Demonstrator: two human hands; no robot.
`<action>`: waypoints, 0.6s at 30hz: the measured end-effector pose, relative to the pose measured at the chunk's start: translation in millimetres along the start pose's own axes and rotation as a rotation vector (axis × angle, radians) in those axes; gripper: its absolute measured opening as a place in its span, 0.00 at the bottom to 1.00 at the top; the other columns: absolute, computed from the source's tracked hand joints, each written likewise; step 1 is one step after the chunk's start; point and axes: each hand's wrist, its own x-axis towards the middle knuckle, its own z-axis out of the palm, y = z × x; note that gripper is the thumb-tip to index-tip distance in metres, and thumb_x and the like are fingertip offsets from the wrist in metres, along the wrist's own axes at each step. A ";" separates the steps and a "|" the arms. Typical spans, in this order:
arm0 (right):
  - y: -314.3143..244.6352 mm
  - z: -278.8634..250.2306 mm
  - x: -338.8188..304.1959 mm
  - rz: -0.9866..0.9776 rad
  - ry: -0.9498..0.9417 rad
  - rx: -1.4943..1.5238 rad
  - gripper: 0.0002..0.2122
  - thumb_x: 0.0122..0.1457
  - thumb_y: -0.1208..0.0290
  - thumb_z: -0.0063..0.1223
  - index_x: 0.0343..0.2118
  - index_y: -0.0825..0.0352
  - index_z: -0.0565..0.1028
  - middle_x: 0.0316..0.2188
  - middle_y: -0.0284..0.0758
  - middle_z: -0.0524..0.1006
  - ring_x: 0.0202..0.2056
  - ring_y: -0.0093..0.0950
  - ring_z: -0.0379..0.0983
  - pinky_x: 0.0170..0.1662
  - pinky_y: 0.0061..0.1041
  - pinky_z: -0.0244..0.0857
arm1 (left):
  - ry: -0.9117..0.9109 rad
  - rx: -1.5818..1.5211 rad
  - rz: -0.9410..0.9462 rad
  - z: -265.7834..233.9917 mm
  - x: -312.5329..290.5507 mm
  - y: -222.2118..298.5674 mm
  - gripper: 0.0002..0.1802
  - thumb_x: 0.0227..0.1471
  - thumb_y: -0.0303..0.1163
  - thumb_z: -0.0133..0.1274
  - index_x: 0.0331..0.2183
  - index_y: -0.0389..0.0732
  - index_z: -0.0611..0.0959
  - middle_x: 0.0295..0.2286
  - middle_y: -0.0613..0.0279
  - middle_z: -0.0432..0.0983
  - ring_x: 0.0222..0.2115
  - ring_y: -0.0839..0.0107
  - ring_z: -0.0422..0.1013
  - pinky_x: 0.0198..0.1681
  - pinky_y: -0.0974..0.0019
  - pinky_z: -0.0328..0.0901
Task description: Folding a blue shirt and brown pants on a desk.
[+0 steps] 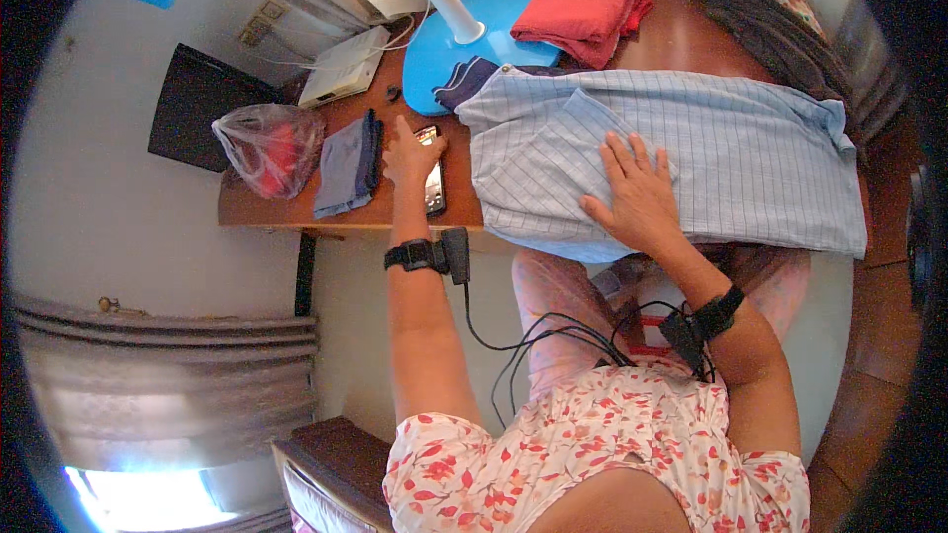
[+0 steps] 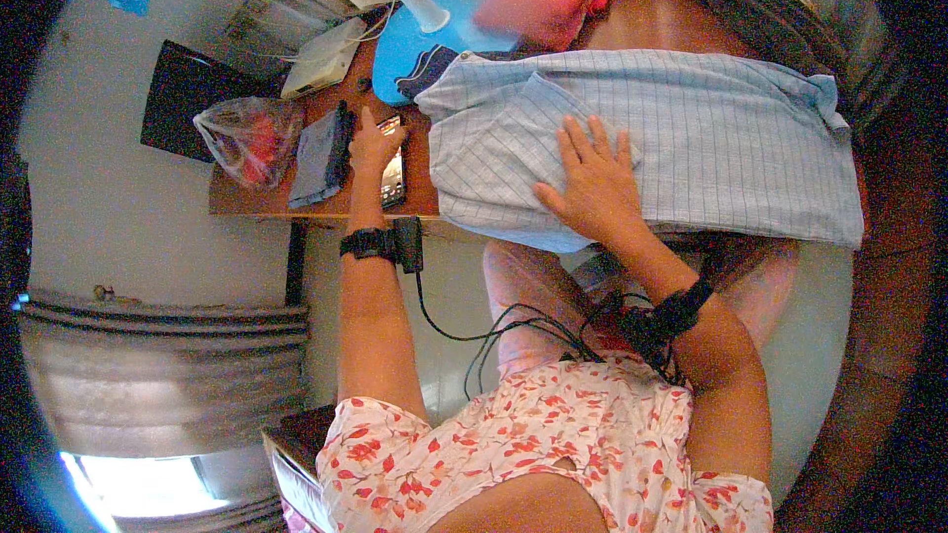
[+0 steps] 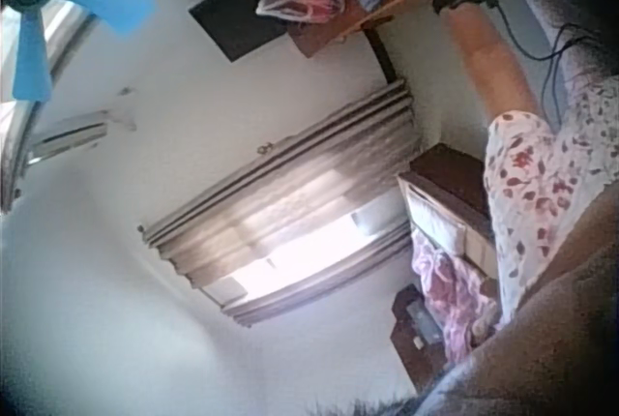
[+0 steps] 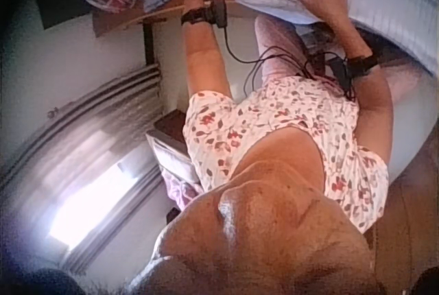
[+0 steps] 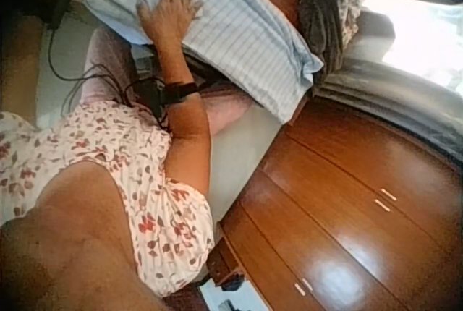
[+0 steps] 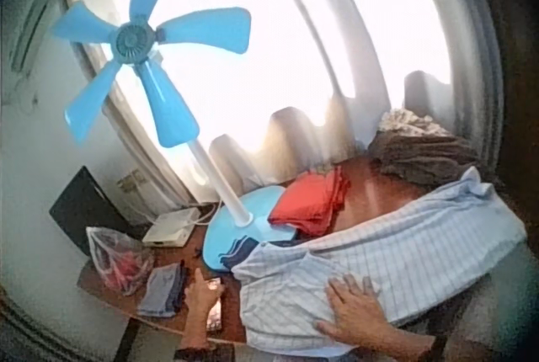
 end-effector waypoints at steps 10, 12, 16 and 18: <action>-1.2 -0.9 1.9 -0.005 -0.015 0.009 0.32 0.49 0.48 0.42 0.51 0.70 0.59 0.56 0.37 0.52 0.58 0.37 0.43 0.57 0.45 0.34 | -0.017 -0.016 -0.021 -0.2 6.3 2.0 0.46 0.32 0.47 0.53 0.54 0.50 0.53 0.45 0.48 0.63 0.48 0.52 0.58 0.45 0.43 0.54; -0.3 -1.6 1.5 -0.002 -0.018 0.005 0.32 0.49 0.48 0.42 0.51 0.70 0.59 0.56 0.37 0.52 0.58 0.37 0.43 0.57 0.45 0.34 | 0.002 -0.055 -0.008 1.4 8.5 2.5 0.47 0.31 0.48 0.53 0.54 0.49 0.53 0.45 0.48 0.63 0.48 0.53 0.59 0.45 0.42 0.54; -0.1 -1.6 1.5 0.000 -0.014 -0.009 0.33 0.48 0.47 0.43 0.51 0.69 0.59 0.56 0.37 0.53 0.58 0.38 0.43 0.57 0.47 0.34 | -0.003 -0.076 0.029 3.6 12.6 -1.3 0.49 0.30 0.49 0.54 0.54 0.48 0.53 0.45 0.48 0.63 0.47 0.53 0.60 0.45 0.41 0.54; -0.8 -0.7 1.8 -0.007 -0.008 -0.006 0.33 0.48 0.47 0.43 0.51 0.68 0.59 0.56 0.37 0.52 0.58 0.38 0.43 0.57 0.47 0.34 | -0.019 -0.017 0.039 3.2 14.1 -7.4 0.49 0.30 0.50 0.54 0.54 0.47 0.54 0.45 0.47 0.63 0.47 0.52 0.59 0.45 0.41 0.54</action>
